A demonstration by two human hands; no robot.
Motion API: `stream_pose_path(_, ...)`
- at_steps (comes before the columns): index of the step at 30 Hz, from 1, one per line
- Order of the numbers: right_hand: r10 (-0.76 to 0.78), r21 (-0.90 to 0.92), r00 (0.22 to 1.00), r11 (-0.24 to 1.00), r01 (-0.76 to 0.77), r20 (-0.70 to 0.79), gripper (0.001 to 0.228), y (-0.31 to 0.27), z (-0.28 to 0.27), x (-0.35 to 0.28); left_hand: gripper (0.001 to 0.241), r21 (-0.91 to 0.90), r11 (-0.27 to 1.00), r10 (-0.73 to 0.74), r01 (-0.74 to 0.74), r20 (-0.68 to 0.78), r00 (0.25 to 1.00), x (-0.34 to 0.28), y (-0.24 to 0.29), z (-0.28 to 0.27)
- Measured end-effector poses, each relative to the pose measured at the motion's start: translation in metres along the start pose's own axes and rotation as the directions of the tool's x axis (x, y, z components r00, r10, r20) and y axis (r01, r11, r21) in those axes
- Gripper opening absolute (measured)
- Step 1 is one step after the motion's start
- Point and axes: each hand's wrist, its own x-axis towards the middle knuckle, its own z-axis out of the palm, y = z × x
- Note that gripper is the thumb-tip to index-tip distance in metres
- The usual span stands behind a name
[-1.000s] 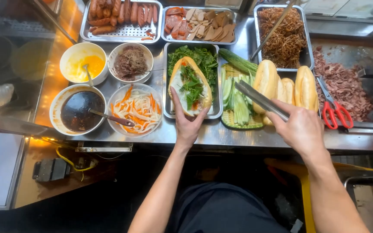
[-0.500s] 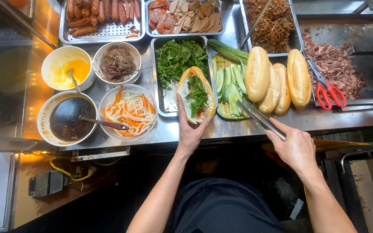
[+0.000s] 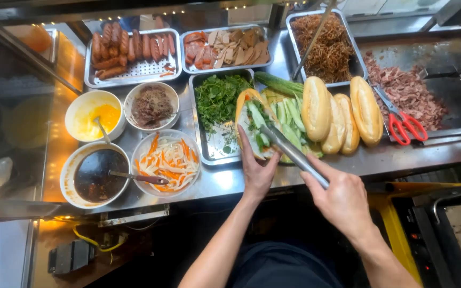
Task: Preparing a Banh Mi sandwich by adding meat, vegetables, and sauce, then toasting it.
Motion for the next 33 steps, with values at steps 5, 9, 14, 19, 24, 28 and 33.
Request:
stream_pose_path(5,0.092,0.057,0.996,0.994,-0.093,0.020,0.050,-0.024,-0.037,0.017,0.123,-0.054,0.998,-0.024,0.022,-0.036,0.999,0.025,0.017,-0.013)
stream_pose_path(9,0.125,0.691,0.990,0.722,-0.047,-0.063,0.046,-0.006,0.018,0.091,0.124,-0.166,0.986,-0.030,0.034,0.025,0.999,0.034,0.036,-0.013)
stream_pose_path(14,0.128,0.912,0.947,0.257,-0.318,0.294,0.048,0.002,0.086,0.183,0.120,-0.192,0.978,-0.073,0.082,0.051,0.996,0.055,0.065,-0.011)
stream_pose_path(19,0.123,0.886,0.902,0.173,-0.429,0.413,0.034,-0.025,0.101,0.200,0.111,-0.161,0.965,-0.192,0.206,0.099,0.976,0.072,0.089,-0.015)
stream_pose_path(24,-0.025,0.873,0.878,0.118,-0.473,0.478,0.049,-0.067,0.069,0.182,0.108,-0.261,0.919,-0.343,0.295,-0.161,0.925,0.090,0.089,-0.013)
stream_pose_path(28,-0.010,0.837,0.863,0.251,-0.486,0.504,0.059,-0.066,0.086,0.191,0.073,-0.636,0.621,-0.591,0.458,0.005,0.807,0.101,0.039,-0.002)
stream_pose_path(33,-0.050,0.419,0.984,0.908,-0.026,0.171,0.053,-0.043,0.085,0.268,0.064,-0.822,0.453,-0.663,0.345,-0.052,0.747,0.102,0.028,-0.016)
